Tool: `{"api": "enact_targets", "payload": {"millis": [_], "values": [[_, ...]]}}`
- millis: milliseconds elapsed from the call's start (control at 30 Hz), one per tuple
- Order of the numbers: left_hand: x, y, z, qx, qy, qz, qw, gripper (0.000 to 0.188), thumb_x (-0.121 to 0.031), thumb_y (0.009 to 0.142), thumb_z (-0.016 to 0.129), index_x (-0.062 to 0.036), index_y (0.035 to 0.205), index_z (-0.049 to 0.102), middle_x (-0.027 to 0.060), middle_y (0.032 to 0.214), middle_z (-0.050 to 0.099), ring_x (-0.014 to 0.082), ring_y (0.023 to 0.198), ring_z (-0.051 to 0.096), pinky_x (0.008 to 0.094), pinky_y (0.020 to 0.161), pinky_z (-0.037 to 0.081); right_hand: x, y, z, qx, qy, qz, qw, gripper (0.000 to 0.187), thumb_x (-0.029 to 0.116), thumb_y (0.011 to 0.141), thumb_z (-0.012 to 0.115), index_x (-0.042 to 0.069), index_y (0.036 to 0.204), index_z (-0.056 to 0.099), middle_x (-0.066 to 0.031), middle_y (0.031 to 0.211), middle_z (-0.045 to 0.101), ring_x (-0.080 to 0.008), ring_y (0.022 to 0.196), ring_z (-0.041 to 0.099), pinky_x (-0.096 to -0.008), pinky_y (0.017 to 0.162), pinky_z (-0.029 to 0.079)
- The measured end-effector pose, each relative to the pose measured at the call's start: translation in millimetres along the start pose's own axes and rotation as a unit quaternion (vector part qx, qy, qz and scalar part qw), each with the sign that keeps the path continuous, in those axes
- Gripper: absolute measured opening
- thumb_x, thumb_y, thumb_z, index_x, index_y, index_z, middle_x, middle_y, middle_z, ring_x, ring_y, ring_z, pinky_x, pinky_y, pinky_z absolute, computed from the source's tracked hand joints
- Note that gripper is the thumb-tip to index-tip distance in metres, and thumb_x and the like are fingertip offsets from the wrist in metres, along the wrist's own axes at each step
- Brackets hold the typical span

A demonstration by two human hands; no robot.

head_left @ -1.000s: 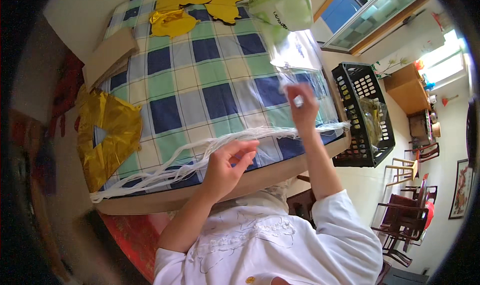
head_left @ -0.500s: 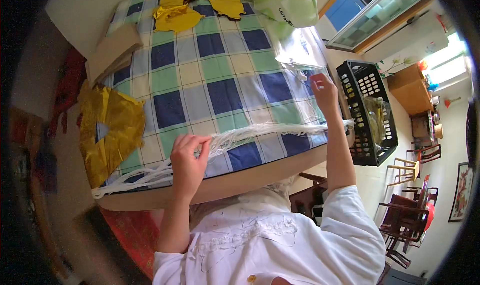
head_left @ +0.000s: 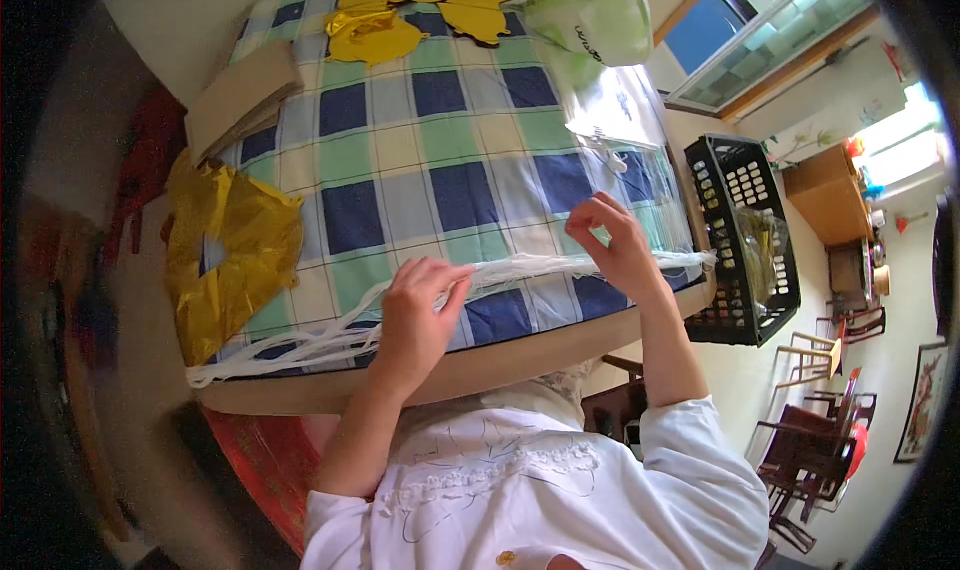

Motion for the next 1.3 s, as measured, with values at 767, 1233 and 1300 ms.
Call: {"api": "enact_targets", "payload": {"millis": [767,1233,1300], "values": [[63.5,-27.3,-67.7,0.138,-0.244,-0.299,0.912,0.014,-0.015,0.09,0.059,-0.0021,0.092,0.065,0.0029,0.073,0.061,0.0092,0.058,0.053,0.0229,0.052,0.042,71.3,-2.9,68.7,0.154,0.317,-0.029,0.935,0.012,0.001,0.091,0.054,-0.002,0.096,0.064,0.0002,0.07,0.054,-0.0071,0.07,0.051,-0.0254,0.062,0.043],[-2.0,-34.8,-27.8,0.081,-0.166,-0.105,0.977,0.017,-0.014,0.092,0.056,-0.0027,0.092,0.069,0.01,0.086,0.069,0.0158,0.081,0.065,0.0258,0.07,0.05,92.7,-33.9,74.2,0.091,0.136,-0.195,0.967,0.016,0.002,0.079,0.061,0.005,0.095,0.059,-0.0113,0.085,0.056,-0.0305,0.074,0.058,-0.0386,0.06,0.047],[-13.7,-53.5,-9.7,0.321,-0.335,-0.228,0.856,0.017,-0.011,0.093,0.053,-0.0016,0.092,0.067,0.0111,0.084,0.069,0.0169,0.084,0.065,0.0262,0.072,0.049,91.2,-36.0,75.8,0.117,0.105,-0.234,0.959,0.019,0.004,0.076,0.062,0.004,0.094,0.057,-0.0104,0.08,0.054,-0.0305,0.071,0.056,-0.0378,0.059,0.046]]}}
Point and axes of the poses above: each hand's wrist, its own y-axis towards the middle knuckle, its own z-axis out of the palm, x = y × z, the point moved 7 cm from there along y, towards the middle knuckle
